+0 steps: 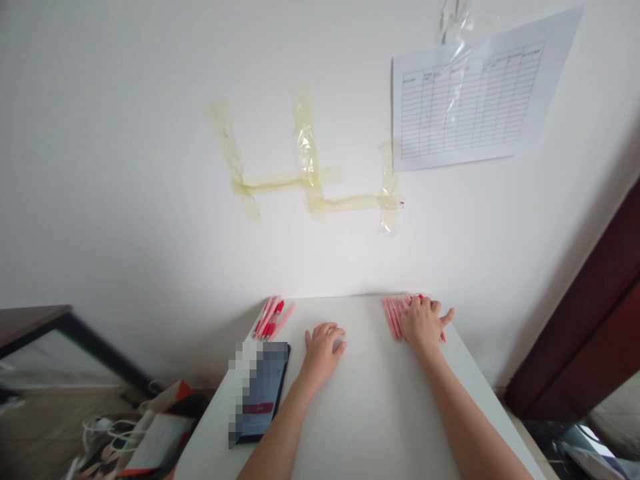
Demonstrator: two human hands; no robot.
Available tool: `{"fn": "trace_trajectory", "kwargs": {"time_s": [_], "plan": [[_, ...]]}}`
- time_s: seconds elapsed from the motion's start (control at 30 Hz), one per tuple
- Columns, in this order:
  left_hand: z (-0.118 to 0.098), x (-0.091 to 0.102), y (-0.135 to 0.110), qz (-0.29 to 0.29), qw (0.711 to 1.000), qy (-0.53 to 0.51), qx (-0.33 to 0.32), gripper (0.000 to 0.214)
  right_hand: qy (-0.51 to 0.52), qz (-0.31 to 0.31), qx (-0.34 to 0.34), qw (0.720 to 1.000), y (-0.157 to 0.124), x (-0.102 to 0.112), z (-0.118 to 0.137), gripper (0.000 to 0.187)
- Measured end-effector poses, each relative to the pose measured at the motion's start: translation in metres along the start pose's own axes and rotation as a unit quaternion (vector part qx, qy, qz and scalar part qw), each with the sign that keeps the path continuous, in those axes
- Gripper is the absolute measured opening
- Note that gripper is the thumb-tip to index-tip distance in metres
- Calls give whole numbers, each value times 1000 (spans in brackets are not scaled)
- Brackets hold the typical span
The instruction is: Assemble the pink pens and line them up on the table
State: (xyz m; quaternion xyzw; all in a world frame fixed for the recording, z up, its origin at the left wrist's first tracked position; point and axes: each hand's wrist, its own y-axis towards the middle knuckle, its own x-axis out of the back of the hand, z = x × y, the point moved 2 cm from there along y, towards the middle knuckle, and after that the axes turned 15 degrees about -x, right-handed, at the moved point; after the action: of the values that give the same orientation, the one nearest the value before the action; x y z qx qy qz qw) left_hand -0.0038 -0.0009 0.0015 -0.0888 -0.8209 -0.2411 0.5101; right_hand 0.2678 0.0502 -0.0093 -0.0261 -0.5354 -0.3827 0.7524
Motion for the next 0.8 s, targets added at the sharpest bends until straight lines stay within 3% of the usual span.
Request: {"fn": "trace_trajectory", "kwargs": {"time_s": [0.3, 0.5, 0.67, 0.8], "plan": [[0, 0, -1, -2, 1000, 0, -2, 26, -46, 2, 16, 999, -2, 2, 4, 25], [-1, 1, 0, 0, 1000, -3, -1, 26, -25, -33, 44, 998, -4, 6, 8, 26], [-2, 1, 1, -7, 1000, 0, -1, 24, 56, -41, 171, 983, -19, 12, 24, 26], [-1, -1, 0, -8, 1000, 15, 6, 25, 130, 67, 317, 937, -41, 10, 40, 35]]}}
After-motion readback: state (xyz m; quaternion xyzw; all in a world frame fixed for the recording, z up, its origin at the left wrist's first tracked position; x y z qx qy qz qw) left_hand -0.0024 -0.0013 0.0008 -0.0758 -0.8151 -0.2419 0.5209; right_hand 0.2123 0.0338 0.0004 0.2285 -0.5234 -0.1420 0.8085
